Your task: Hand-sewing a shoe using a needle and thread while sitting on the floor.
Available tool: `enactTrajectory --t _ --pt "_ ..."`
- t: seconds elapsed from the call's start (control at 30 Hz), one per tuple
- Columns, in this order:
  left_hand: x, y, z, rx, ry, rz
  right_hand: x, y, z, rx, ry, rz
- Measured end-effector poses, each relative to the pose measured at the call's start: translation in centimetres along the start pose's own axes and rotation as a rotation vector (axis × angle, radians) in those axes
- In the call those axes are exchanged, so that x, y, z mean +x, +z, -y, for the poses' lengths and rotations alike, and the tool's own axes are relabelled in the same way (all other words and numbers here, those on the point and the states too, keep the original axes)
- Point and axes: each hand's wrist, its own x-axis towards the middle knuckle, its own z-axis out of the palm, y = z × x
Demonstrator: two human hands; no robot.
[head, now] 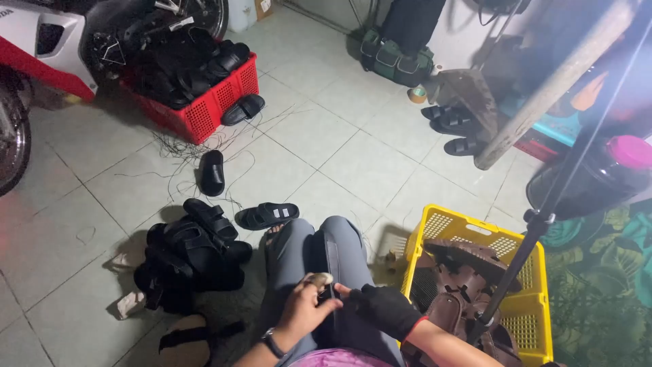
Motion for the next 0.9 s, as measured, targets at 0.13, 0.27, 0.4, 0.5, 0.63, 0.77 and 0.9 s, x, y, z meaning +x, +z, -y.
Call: enactTrajectory --t 0.13,0.27,0.4,0.5,0.63,0.77,0.9 --pt "-0.4 1.9 1.6 0.187 0.007 0.001 -0.3 -4.2 -1.4 0.283 0.236 0.418" --pt "-1.3 2.4 1.2 0.161 0.231 -0.12 -1.6 -3.8 -2.0 0.46 0.105 0.29" --pt "-1.5 2.3 1.4 0.214 0.418 -0.184 -1.4 -1.2 1.0 1.169 0.216 -0.008" --pt "-1.1 0.4 -1.0 0.224 0.516 -0.225 -0.8 -2.2 2.9 1.438 0.749 -0.235" --pt "-0.6 0.0 -1.9 0.133 0.517 -0.178 0.0 -0.1 3.3 1.393 0.663 -0.15" --pt "-0.6 0.6 -1.4 -0.031 0.321 -0.148 0.6 -1.6 4.6 1.416 0.583 -0.138" --pt "-0.6 -0.5 -3.4 -0.143 0.316 -0.117 0.5 -0.7 4.2 1.317 0.604 -0.117"
